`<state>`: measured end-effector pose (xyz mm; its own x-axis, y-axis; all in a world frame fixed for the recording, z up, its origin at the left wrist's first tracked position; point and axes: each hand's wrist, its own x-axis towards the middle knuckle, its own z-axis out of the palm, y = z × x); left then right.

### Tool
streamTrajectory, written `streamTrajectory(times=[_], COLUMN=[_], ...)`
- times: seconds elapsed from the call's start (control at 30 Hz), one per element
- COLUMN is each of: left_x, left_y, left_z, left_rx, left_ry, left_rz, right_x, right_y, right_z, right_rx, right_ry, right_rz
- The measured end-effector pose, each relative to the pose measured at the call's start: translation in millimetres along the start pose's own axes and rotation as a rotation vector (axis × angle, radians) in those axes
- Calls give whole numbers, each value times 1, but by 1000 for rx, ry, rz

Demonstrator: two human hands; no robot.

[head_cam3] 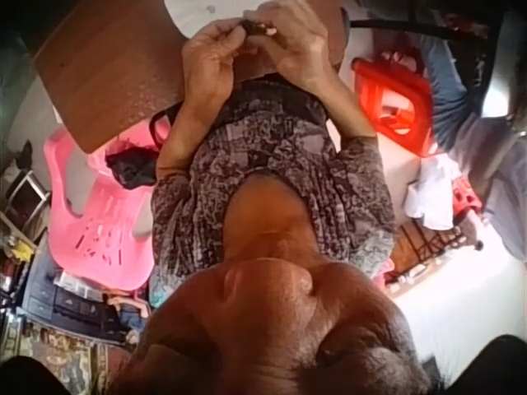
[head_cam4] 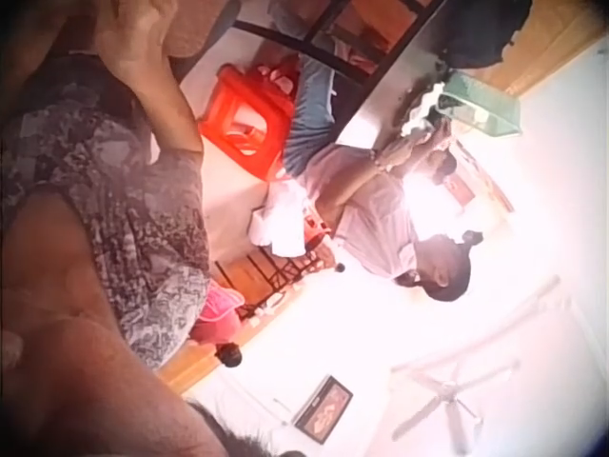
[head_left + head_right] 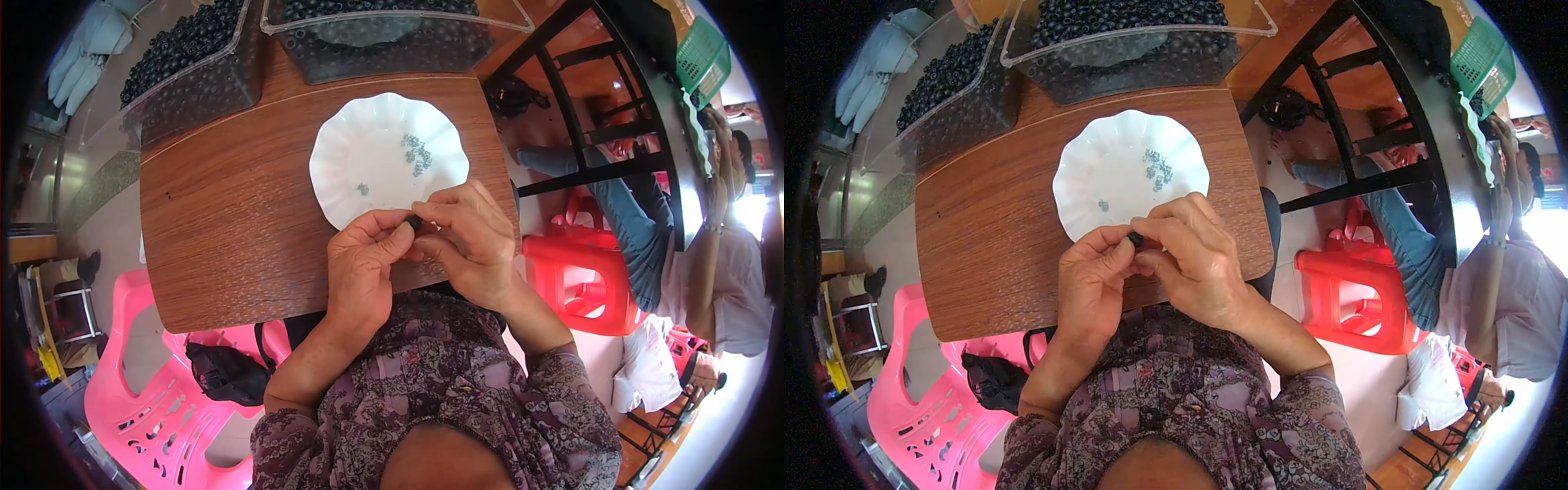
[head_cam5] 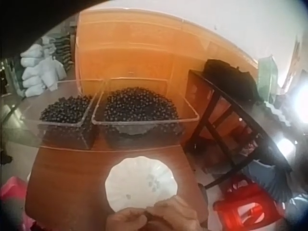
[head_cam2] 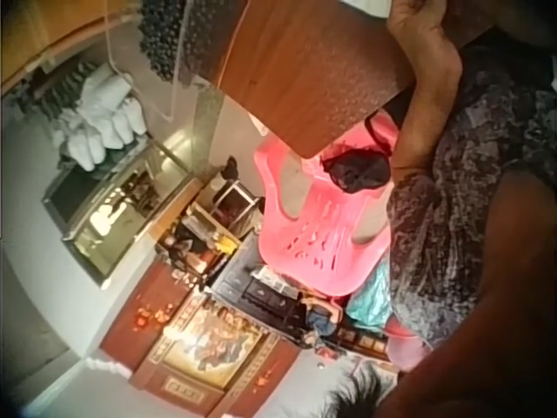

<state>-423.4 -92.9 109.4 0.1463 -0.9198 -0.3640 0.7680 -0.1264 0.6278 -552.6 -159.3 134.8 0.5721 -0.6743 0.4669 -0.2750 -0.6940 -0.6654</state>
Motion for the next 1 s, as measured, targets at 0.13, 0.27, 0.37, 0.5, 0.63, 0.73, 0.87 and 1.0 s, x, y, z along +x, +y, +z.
streamTrajectory(times=[0.13,0.27,0.37,0.5,0.63,0.73,0.87,1.0], left_x=[-1,-3,-5,-7,-6,-5,-5,-6], left_y=[1,0,3,6,2,-3,-3,-5], left_z=[1,-2,0,1,-3,-4,-3,-3], left_rx=[-52,-64,-52,-58,-24,-9,-7,-3], left_ry=[10,-10,-11,-31,-7,-7,-2,21], left_rz=[-21,-19,-42,-45,-35,-4,41,43], right_x=[-1,-3,-3,-3,-3,-4,-2,-1], right_y=[0,2,4,5,7,6,9,13], right_z=[6,13,13,11,12,10,11,13], right_rx=[-74,-168,-158,-67,-1,4,2,21], right_ry=[49,132,174,171,156,157,159,156], right_rz=[-65,-137,-181,-166,-132,-121,-169,-201])
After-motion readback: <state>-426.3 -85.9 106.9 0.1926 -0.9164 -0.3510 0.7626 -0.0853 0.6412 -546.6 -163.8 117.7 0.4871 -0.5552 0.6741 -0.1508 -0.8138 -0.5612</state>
